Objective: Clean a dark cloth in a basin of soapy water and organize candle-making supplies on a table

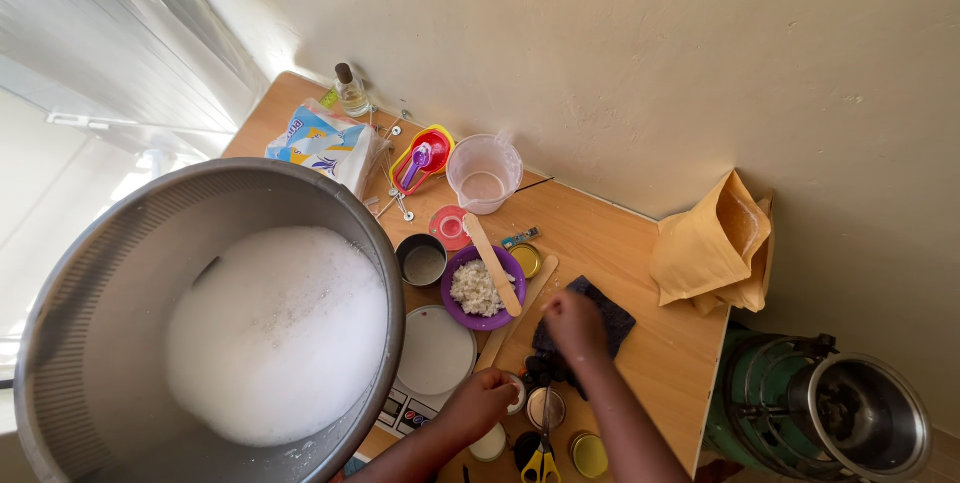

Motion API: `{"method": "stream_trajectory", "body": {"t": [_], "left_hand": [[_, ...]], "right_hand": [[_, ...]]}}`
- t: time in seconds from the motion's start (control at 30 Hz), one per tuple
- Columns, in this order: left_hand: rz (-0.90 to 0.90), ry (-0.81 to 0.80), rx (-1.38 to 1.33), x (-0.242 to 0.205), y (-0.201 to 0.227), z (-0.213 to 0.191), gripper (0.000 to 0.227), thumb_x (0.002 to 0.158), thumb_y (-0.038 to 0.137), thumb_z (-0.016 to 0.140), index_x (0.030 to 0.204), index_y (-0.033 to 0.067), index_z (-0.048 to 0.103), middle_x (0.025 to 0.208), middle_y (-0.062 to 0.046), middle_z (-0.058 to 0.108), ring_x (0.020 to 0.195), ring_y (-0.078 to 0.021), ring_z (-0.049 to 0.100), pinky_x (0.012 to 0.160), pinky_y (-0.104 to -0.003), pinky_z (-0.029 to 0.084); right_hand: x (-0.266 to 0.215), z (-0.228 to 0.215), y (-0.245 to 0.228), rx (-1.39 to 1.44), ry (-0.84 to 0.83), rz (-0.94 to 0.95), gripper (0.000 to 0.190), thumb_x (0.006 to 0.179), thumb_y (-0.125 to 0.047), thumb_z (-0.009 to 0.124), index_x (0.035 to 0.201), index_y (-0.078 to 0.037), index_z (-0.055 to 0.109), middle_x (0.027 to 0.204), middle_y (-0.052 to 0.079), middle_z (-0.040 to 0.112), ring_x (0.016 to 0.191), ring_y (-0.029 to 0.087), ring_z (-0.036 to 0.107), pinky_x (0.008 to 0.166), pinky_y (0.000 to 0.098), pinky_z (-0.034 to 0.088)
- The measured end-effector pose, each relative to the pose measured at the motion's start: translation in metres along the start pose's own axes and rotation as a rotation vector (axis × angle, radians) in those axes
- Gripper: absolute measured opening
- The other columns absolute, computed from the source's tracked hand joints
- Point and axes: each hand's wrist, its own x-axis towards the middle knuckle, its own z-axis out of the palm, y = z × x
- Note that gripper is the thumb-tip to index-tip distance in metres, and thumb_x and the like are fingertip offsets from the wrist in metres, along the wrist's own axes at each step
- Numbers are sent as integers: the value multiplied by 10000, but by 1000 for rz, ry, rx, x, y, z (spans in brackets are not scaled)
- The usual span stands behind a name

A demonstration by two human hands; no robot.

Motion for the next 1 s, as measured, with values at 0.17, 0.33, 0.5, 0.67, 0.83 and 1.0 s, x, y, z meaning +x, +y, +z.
{"method": "stream_trajectory", "body": {"t": [0.17,0.33,0.5,0.67,0.83,1.0], "left_hand": [[-72,1,-25,13,-9,-1,164,778,305,544,744,146,565,772,13,626,714,-116,585,642,-268,417],[-46,2,-78,21,-24,-2,157,793,297,556,774,147,597,816,20,679,701,-111,587,654,-260,437],[-88,14,-51,2,-13,-13,177,814,322,547,816,159,617,872,45,707,685,-88,598,652,-257,423],[-108,13,-74,-3,-15,-14,168,812,304,542,807,152,615,810,32,690,653,-70,551,606,-245,394],[-100,6,-81,-3,-15,-12,146,819,282,553,800,151,615,818,33,692,655,-69,556,629,-248,408],[-87,-10,-111,7,-24,-9,136,825,285,559,800,155,589,851,27,700,670,-88,566,631,-245,421]], "right_hand": [[-13,28,-51,-131,-266,148,136,752,-245,560,751,-110,551,788,86,594,729,297,583,603,426,428],[9,92,-26,-69,-156,322,559,704,-363,725,1090,-14,522,1111,205,606,999,404,626,775,492,531],[16,93,-29,-33,-159,530,416,819,-178,586,1160,-1,425,1203,199,570,1061,382,614,796,474,542],[6,63,-38,113,-163,502,395,698,-239,697,1008,-4,631,1010,180,687,916,339,680,668,413,545],[11,61,-27,150,-125,533,314,659,-276,711,896,-71,726,855,126,728,772,284,714,577,366,531],[8,52,-37,-26,-127,534,383,815,-283,678,1116,-53,623,1107,154,663,998,350,654,754,438,560]]}}
